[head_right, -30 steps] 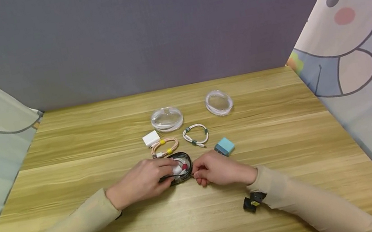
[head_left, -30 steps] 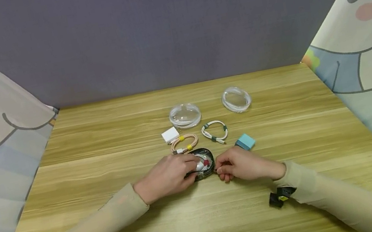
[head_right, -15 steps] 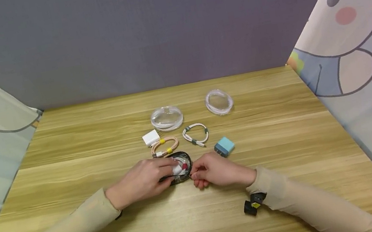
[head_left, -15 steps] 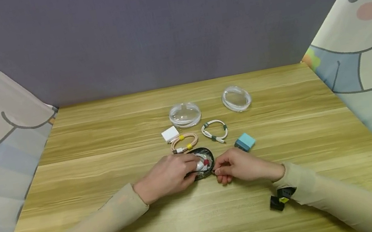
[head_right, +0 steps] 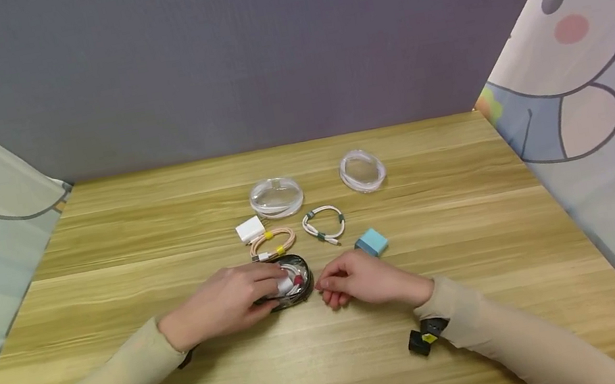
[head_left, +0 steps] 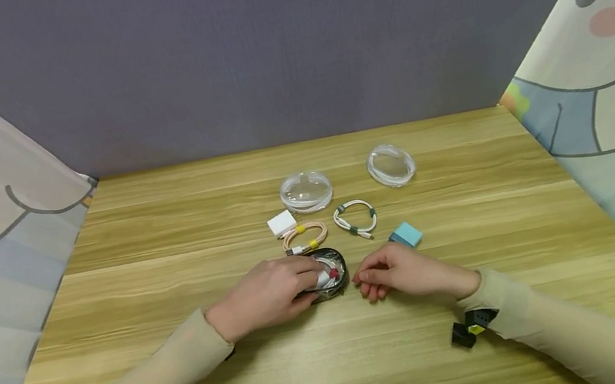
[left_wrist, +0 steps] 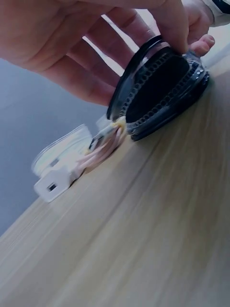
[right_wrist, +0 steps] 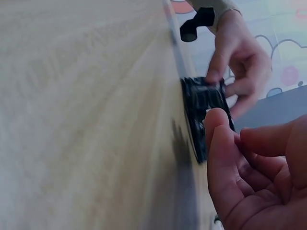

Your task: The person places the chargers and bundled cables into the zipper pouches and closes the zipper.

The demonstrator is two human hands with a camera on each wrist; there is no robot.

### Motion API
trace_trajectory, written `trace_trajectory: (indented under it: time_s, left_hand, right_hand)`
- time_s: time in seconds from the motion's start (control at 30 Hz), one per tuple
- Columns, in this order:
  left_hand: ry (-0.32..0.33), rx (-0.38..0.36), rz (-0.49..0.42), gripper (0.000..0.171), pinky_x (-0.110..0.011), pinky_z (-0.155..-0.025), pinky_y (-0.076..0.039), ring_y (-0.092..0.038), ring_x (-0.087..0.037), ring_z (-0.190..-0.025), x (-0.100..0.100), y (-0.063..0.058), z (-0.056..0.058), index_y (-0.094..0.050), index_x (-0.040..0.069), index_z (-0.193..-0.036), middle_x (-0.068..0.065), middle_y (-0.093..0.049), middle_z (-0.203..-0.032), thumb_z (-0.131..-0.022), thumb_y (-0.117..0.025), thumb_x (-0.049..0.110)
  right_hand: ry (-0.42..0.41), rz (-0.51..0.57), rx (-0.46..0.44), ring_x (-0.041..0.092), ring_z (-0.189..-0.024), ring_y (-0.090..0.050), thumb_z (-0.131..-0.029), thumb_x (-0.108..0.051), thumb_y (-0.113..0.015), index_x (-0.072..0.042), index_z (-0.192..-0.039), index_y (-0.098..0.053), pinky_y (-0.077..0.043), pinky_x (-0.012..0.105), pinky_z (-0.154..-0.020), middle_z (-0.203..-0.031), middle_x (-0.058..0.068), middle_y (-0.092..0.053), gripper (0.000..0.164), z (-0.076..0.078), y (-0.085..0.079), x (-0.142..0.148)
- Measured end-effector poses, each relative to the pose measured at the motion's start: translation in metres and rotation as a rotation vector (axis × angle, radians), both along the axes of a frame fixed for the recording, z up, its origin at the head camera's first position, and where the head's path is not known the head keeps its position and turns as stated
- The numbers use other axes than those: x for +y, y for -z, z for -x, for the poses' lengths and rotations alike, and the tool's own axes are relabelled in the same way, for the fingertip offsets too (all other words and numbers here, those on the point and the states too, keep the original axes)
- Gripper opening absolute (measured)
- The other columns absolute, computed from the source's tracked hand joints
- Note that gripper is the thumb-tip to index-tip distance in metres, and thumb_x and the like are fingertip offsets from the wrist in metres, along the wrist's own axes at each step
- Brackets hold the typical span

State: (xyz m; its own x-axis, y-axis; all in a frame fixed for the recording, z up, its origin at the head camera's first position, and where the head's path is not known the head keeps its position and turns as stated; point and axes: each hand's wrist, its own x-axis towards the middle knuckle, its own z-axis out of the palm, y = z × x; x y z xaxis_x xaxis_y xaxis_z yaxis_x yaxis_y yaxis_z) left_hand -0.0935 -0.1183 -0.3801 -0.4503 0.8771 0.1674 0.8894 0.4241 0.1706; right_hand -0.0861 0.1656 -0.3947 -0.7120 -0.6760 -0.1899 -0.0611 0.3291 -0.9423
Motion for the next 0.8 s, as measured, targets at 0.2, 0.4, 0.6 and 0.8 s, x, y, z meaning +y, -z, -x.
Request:
trace_trajectory:
  time_s: [0.2,0.4,0.6,0.8]
  left_hand:
    - [0.007,-0.052,-0.004,0.018,-0.035,-0.096,-0.051,-0.059,-0.017,-0.121,-0.018,-0.002,-0.001,-0.072,0.014,-0.102,-0.001,-0.065,-0.128,-0.089,-0.075,0.025]
    - [0.037,-0.146,-0.009,0.019,-0.037,-0.097,-0.050,-0.057,-0.016,-0.123,-0.040,-0.006,0.004,-0.071,0.017,-0.102,0.000,-0.065,-0.128,-0.086,-0.079,0.022]
    - [0.005,-0.241,0.006,0.027,-0.041,-0.097,-0.050,-0.057,-0.017,-0.124,-0.059,-0.010,0.006,-0.073,0.018,-0.108,0.002,-0.064,-0.130,-0.083,-0.082,0.018]
    - [-0.093,-0.308,-0.012,0.027,-0.043,-0.098,-0.049,-0.057,-0.020,-0.123,-0.085,-0.009,0.010,-0.074,0.019,-0.107,0.003,-0.064,-0.130,-0.082,-0.082,0.013]
  right_hand:
    - [0.004,-0.017,0.050,0.021,-0.076,-0.070,-0.103,-0.006,-0.053,0.007,-0.106,-0.070,-0.059,0.034,-0.067,-0.087,0.011,-0.072,0.022,0.004,-0.006,0.006]
    - [0.031,-0.030,0.086,0.021,-0.077,-0.069,-0.103,-0.007,-0.054,0.005,-0.107,-0.070,-0.059,0.035,-0.069,-0.088,0.011,-0.071,0.021,0.010,-0.009,0.009]
    - [0.033,-0.020,0.095,0.021,-0.080,-0.068,-0.103,-0.008,-0.054,0.005,-0.106,-0.070,-0.059,0.036,-0.071,-0.090,0.013,-0.071,0.020,0.013,-0.008,0.013]
    - [0.049,-0.034,0.103,0.021,-0.080,-0.068,-0.103,-0.007,-0.054,0.005,-0.107,-0.070,-0.058,0.035,-0.071,-0.090,0.013,-0.070,0.020,0.016,-0.014,0.013]
